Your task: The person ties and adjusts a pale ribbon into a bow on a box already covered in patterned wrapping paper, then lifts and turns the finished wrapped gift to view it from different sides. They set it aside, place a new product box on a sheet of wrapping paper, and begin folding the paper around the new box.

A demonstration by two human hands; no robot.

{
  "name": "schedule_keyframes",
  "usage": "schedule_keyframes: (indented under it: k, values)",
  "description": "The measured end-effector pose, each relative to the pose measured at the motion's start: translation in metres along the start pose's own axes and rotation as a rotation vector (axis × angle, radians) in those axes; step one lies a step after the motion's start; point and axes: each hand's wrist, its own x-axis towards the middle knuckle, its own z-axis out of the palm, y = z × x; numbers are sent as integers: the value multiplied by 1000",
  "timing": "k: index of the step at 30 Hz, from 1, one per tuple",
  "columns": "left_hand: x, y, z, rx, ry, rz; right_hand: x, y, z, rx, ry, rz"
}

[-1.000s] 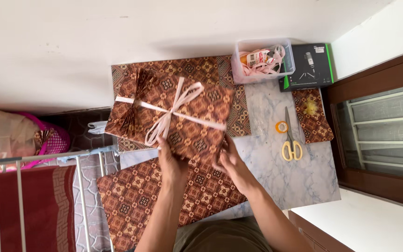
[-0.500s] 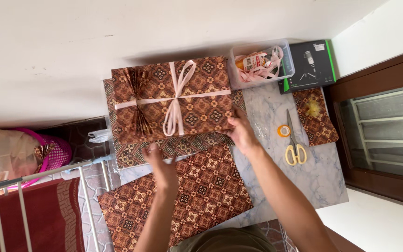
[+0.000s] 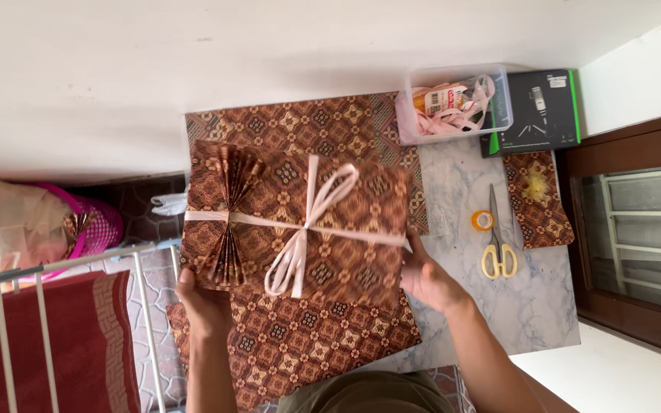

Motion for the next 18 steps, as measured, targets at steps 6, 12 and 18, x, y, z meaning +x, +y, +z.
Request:
schedule_keyframes:
  k: [6, 12, 18]
  values:
    - [-6, 9, -17, 318, 188, -202, -11, 17, 14, 115, 213, 72]
    - [13, 65, -4, 482, -81, -34, 6, -3, 16, -102, 185, 130]
    - [40, 103, 20, 494, -239, -251, 12, 15, 29, -431, -124, 297]
